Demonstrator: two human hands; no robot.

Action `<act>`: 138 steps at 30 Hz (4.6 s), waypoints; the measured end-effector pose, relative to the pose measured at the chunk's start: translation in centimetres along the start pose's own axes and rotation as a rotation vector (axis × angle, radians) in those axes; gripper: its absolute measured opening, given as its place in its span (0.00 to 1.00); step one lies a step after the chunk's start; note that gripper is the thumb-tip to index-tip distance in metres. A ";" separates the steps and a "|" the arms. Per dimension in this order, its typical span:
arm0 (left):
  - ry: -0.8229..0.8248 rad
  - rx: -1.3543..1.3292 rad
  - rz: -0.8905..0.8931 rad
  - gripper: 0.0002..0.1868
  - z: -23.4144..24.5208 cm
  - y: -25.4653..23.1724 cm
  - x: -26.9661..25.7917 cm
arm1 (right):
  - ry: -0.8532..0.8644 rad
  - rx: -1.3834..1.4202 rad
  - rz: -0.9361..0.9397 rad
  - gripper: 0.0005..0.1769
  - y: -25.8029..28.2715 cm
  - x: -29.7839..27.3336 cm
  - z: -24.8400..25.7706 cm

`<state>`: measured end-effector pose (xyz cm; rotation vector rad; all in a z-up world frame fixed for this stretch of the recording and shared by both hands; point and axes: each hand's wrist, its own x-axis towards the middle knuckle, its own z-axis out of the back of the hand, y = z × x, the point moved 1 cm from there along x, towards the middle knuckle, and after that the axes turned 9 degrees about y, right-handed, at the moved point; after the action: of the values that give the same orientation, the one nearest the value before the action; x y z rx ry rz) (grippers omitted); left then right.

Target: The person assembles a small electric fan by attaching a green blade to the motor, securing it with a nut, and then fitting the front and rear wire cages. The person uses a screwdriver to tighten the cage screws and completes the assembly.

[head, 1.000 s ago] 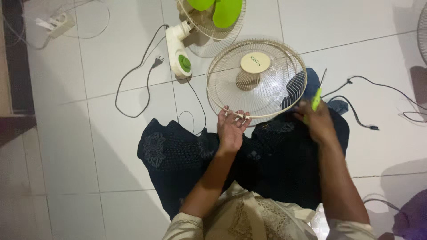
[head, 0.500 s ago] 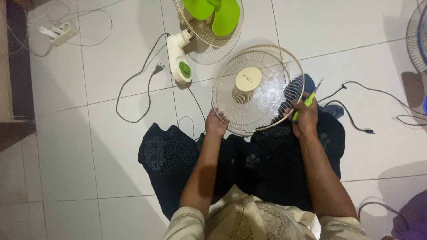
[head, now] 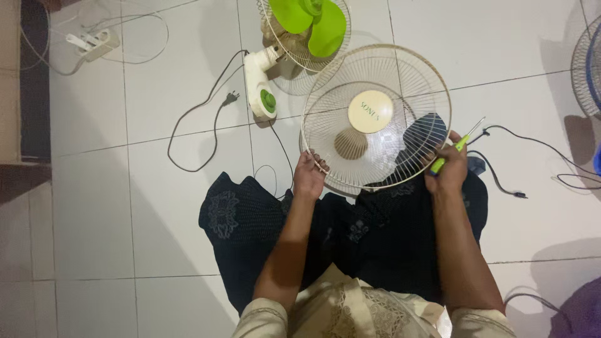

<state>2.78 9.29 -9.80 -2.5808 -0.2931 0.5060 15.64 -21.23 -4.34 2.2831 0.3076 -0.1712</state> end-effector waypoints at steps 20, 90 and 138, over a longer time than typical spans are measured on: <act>-0.212 0.038 -0.288 0.21 -10.2 -7.0 -5.4 | 0.286 0.048 0.084 0.36 5.3 -4.7 -7.4; -0.139 0.582 -0.178 0.36 -7.1 -11.3 21.0 | -0.147 0.494 -0.057 0.25 2.3 1.1 -5.7; 0.137 -0.126 -0.042 0.28 0.9 -2.6 7.0 | 0.177 0.287 0.010 0.26 -0.7 -3.0 -12.9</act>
<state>8.50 13.93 -11.32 -2.7097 -0.3402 0.3025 12.84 -11.66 4.43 2.5905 0.3830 -0.0065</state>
